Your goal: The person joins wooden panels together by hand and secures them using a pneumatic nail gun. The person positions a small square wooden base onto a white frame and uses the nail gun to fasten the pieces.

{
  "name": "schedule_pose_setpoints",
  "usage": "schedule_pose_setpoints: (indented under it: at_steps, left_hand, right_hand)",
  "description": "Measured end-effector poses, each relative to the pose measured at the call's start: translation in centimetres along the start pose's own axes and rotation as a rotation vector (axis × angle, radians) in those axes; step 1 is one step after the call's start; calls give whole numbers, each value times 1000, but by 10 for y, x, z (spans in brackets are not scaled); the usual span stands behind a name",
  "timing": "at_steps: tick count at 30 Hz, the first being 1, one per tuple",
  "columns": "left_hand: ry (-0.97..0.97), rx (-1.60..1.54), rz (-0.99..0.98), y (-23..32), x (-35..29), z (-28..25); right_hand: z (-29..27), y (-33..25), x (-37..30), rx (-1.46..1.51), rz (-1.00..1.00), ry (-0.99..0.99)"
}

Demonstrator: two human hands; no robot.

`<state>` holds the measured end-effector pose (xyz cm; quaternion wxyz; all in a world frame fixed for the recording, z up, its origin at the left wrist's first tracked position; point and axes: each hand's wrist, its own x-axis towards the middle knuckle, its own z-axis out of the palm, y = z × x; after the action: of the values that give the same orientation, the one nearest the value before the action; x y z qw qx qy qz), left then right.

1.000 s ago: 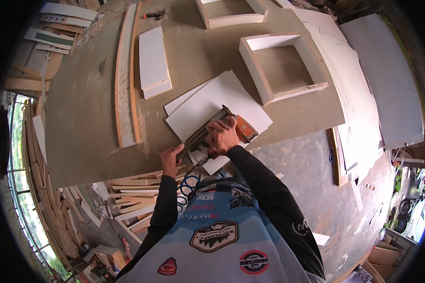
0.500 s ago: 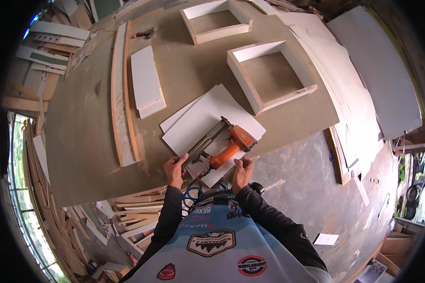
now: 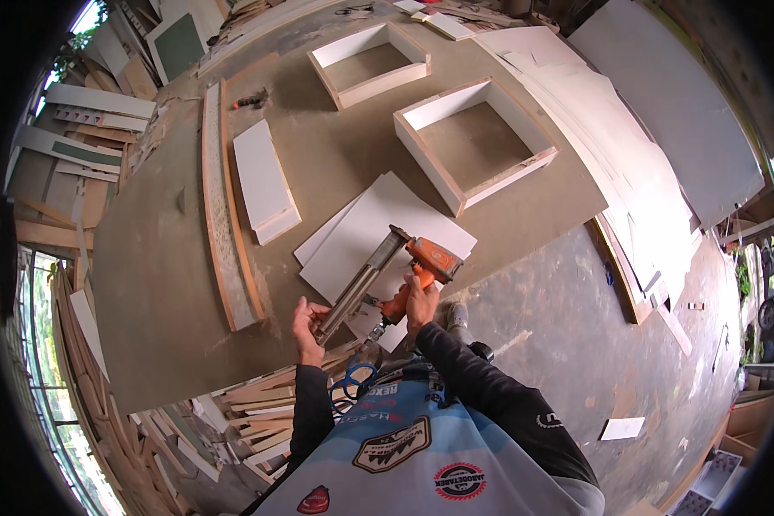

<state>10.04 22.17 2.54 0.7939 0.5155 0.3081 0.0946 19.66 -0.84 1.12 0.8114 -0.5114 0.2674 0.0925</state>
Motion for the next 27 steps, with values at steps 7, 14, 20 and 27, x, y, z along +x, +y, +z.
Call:
schedule_pose_setpoints:
  at_steps: [7, 14, 20, 27]
  left_hand:
    - [108, -59, 263, 21, -15, 23]
    - [-41, -97, 375, 49, -16, 44]
    - [278, 1, 249, 31, 2, -12]
    - [143, 336, 72, -19, -28, -29]
  right_hand:
    - [18, -6, -17, 9, -92, -92]
    - [42, -21, -70, 115, -122, -229]
    - [31, -31, -61, 158, -118, -139]
    - [-40, -59, -22, 198, -188, 160]
